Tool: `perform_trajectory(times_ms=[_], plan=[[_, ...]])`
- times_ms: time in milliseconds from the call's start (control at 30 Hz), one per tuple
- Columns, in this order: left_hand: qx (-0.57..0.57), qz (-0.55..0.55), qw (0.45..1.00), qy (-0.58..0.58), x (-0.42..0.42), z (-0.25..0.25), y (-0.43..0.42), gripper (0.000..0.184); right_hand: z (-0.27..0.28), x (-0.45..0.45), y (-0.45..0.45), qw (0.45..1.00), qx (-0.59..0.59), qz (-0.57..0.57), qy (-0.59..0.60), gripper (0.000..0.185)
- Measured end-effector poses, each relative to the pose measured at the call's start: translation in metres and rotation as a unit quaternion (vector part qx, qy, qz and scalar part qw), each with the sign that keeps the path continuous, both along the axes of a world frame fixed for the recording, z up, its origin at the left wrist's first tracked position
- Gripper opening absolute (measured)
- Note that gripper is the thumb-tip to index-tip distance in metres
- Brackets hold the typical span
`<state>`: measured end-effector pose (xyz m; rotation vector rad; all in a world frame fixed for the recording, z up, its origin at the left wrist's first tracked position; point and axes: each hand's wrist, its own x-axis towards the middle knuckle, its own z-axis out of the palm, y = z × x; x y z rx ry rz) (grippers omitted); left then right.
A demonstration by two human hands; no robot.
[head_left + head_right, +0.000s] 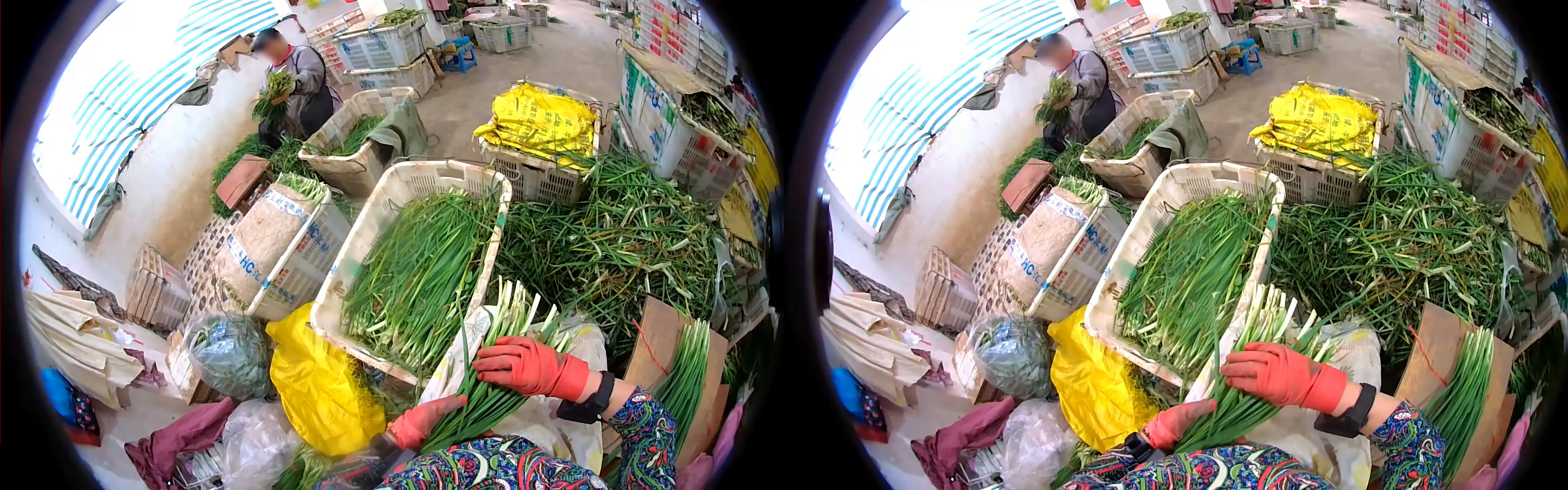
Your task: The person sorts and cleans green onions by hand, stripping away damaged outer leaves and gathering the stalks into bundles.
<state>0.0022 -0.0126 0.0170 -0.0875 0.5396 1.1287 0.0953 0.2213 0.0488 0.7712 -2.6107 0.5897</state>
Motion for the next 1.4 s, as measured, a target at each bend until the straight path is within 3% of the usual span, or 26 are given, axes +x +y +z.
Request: perform_trajectory(times_ms=[200,233,267,300,367,433,600,700,733,767,800,833,900,933,967,1000,1033,1100,1167,1233,1300,1400], plan=[[0.001,-0.007,0.998,0.07,0.003,0.017,0.003,0.063,-0.002,0.001,-0.002,0.991,-0.119,-0.004,-0.064,0.02],[0.004,-0.011,0.997,0.072,0.002,0.005,0.002,0.066,0.0,0.001,-0.002,0.984,-0.161,-0.041,-0.057,0.019],[0.005,-0.001,0.997,0.075,0.004,0.0,0.0,0.065,0.004,0.002,-0.001,0.968,-0.199,-0.095,-0.123,0.017],[0.004,0.007,0.997,0.075,0.004,0.0,0.002,0.064,0.011,0.003,0.002,0.94,-0.237,-0.152,-0.191,0.016],[-0.012,0.014,0.997,0.075,0.005,0.0,0.001,0.061,0.026,-0.002,0.009,0.831,-0.452,-0.246,-0.212,0.015],[-0.035,0.0,0.992,0.125,0.005,0.007,0.005,0.058,0.019,-0.017,0.032,0.75,-0.624,-0.151,-0.161,0.017],[-0.023,-0.003,0.987,0.158,0.004,0.002,0.005,0.048,0.038,-0.024,0.087,0.592,-0.762,-0.239,-0.111,0.016],[-0.048,-0.009,0.979,0.198,0.003,-0.013,-0.002,0.053,0.036,-0.018,0.151,0.652,-0.707,-0.274,0.018,0.024],[-0.061,-0.013,0.975,0.215,0.003,-0.014,-0.003,0.055,0.047,-0.011,0.17,0.655,-0.678,-0.327,0.061,0.026],[-0.055,-0.018,0.979,0.195,0.003,-0.012,-0.002,0.056,0.032,-0.003,0.218,0.655,-0.684,-0.308,0.089,0.027],[-0.048,-0.022,0.983,0.175,0.002,-0.006,0.002,0.056,0.044,0.015,0.231,0.661,-0.623,-0.405,0.102,0.032],[-0.041,-0.025,0.987,0.156,0.001,-0.002,0.005,0.057,0.048,0.033,0.246,0.69,-0.459,-0.557,0.058,0.043],[-0.036,-0.011,0.984,0.172,0.001,0.004,0.01,0.056,0.036,0.041,0.246,0.675,-0.367,-0.639,0.042,0.052],[-0.041,0.002,0.986,0.163,0.003,0.01,0.012,0.056,0.04,0.037,0.224,0.74,-0.34,-0.581,-0.009,0.054],[-0.047,0.01,0.987,0.154,0.004,0.013,0.013,0.057,0.034,0.036,0.188,0.767,-0.44,-0.464,-0.046,0.052],[-0.041,0.012,0.986,0.163,0.004,0.014,0.016,0.059,0.017,0.037,0.179,0.794,-0.457,-0.36,-0.174,0.047],[-0.044,0.011,0.985,0.166,0.005,0.013,0.017,0.059,0.036,0.034,0.134,0.727,-0.519,-0.328,-0.308,0.043],[-0.052,0.005,0.983,0.177,0.005,0.01,0.017,0.061,0.034,0.025,0.071,0.642,-0.577,-0.314,-0.395,0.048],[-0.045,0.0,0.984,0.172,0.004,0.007,0.018,0.06,0.008,0.012,0.048,0.616,-0.543,-0.304,-0.483,0.049],[-0.045,-0.001,0.985,0.169,0.004,0.004,0.015,0.061,0.011,0.006,0.039,0.591,-0.579,-0.282,-0.486,0.044],[-0.038,0.002,0.986,0.16,0.003,0.005,0.014,0.059,0.009,0.003,0.035,0.611,-0.531,-0.28,-0.516,0.032],[-0.043,0.012,0.989,0.138,0.005,0.006,0.012,0.055,0.026,0.003,0.033,0.657,-0.43,-0.302,-0.541,0.03]])
